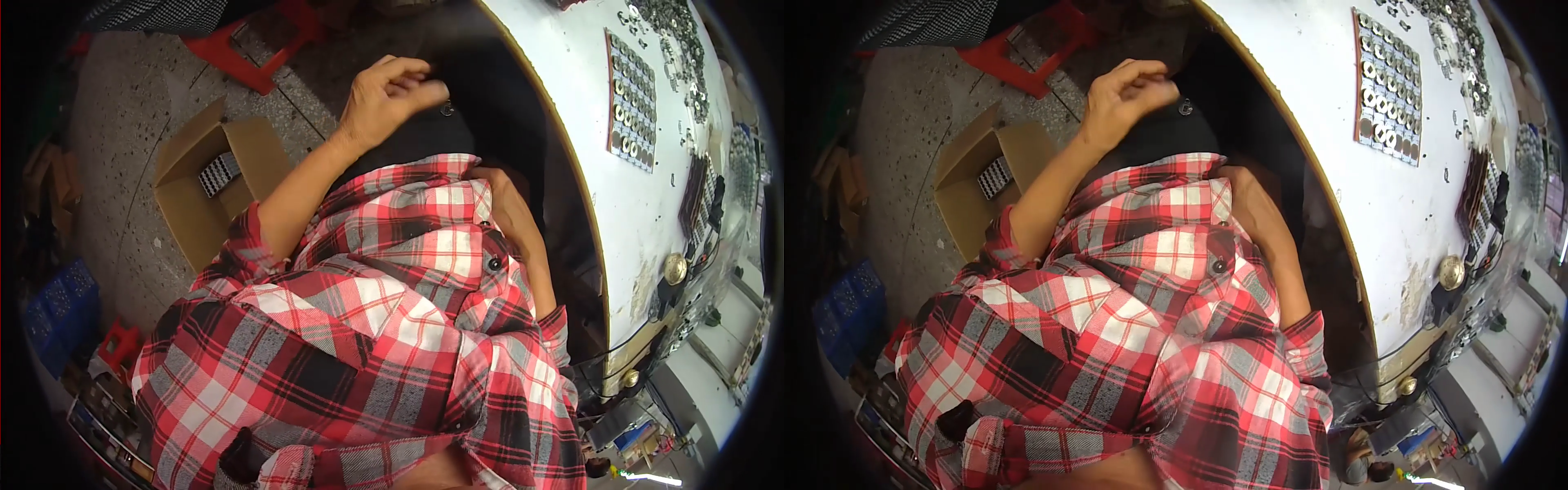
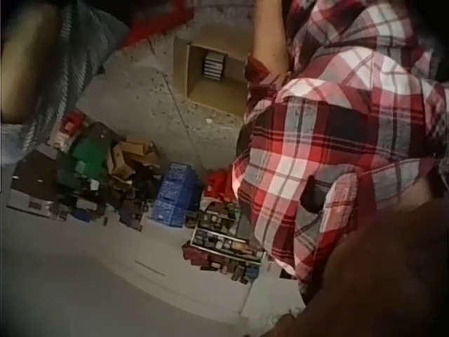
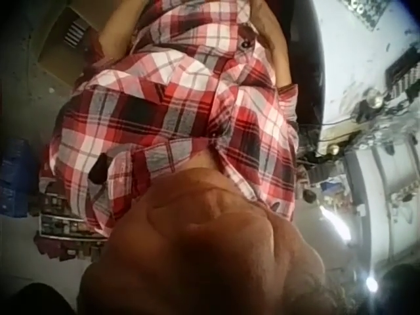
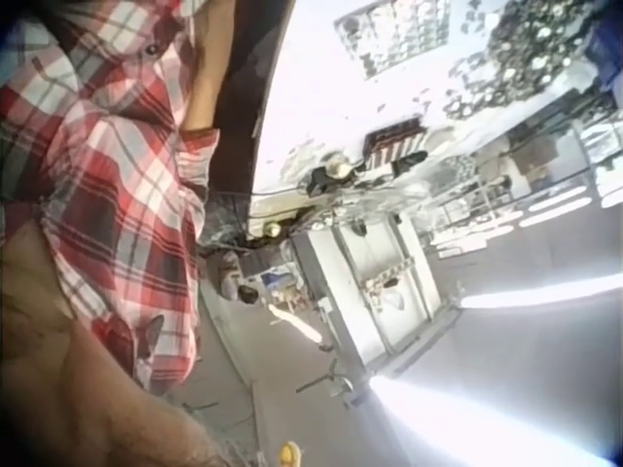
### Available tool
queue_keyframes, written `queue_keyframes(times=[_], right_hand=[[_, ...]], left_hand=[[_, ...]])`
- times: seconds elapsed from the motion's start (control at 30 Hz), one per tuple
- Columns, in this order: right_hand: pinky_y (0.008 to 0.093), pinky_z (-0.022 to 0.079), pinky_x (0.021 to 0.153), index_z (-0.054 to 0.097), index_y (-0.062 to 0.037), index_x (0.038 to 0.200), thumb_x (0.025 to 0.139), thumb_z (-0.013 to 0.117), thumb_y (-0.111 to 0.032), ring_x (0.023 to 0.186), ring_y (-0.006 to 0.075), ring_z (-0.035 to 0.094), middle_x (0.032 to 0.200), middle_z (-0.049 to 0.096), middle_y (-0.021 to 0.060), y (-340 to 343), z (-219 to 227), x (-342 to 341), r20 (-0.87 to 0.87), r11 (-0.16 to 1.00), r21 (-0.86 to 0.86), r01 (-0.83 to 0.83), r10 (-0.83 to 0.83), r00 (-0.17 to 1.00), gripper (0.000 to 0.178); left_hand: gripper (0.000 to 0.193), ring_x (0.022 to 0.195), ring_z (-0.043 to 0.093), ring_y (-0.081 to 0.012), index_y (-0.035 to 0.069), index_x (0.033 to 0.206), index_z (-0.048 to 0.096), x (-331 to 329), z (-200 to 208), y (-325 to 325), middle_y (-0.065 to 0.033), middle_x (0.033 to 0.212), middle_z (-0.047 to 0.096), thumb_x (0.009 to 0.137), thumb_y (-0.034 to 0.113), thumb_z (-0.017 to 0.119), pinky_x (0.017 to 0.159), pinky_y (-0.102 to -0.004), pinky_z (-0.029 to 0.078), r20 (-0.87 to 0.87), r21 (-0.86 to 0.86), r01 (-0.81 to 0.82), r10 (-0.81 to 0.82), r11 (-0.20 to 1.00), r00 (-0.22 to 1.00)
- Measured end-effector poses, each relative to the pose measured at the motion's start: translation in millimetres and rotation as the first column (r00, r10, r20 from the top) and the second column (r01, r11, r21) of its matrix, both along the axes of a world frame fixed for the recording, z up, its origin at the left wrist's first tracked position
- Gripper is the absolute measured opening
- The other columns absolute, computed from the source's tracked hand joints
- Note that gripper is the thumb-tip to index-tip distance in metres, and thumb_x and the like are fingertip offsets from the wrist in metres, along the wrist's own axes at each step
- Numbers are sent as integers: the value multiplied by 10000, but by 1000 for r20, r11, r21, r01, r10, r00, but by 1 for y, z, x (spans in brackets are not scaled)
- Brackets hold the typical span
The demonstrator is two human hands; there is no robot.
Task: Placing small metal ring-like components into a grid on an assembly board.
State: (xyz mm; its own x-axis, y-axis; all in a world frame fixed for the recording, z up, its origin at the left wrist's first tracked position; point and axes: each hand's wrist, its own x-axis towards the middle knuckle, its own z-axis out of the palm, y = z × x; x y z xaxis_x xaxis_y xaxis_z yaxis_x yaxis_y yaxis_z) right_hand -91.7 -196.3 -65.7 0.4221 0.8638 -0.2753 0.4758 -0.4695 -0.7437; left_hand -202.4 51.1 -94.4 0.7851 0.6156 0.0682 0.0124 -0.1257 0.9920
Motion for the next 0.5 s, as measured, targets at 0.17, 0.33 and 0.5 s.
queue_keyframes(times=[0.17,0.33,0.5], right_hand=[[316,502,795,696,48,1012,862,706,-154,854,184,660,896,680,120,7,32,-5,-340,983,-84,161,-180,923,252],[288,494,753,687,47,1022,854,694,-14,812,118,625,901,674,51,-2,73,-7,-82,994,26,102,-99,992,179],[234,546,748,681,60,1191,986,677,-21,841,126,678,1007,721,87,6,135,-33,-494,793,150,591,-457,739,220]], left_hand=[[243,737,656,-138,56,1022,772,1,18,-11,-48,851,669,795,110,838,640,-277,515,33,608,119,-174,785,984],[158,700,672,-126,0,1055,756,3,42,-15,-70,888,723,917,74,729,653,-244,538,-71,142,209,-201,968,977],[210,838,744,-167,-73,1121,718,-10,104,-32,-160,1013,761,997,86,662,739,-285,630,188,-670,330,-278,665,942]])
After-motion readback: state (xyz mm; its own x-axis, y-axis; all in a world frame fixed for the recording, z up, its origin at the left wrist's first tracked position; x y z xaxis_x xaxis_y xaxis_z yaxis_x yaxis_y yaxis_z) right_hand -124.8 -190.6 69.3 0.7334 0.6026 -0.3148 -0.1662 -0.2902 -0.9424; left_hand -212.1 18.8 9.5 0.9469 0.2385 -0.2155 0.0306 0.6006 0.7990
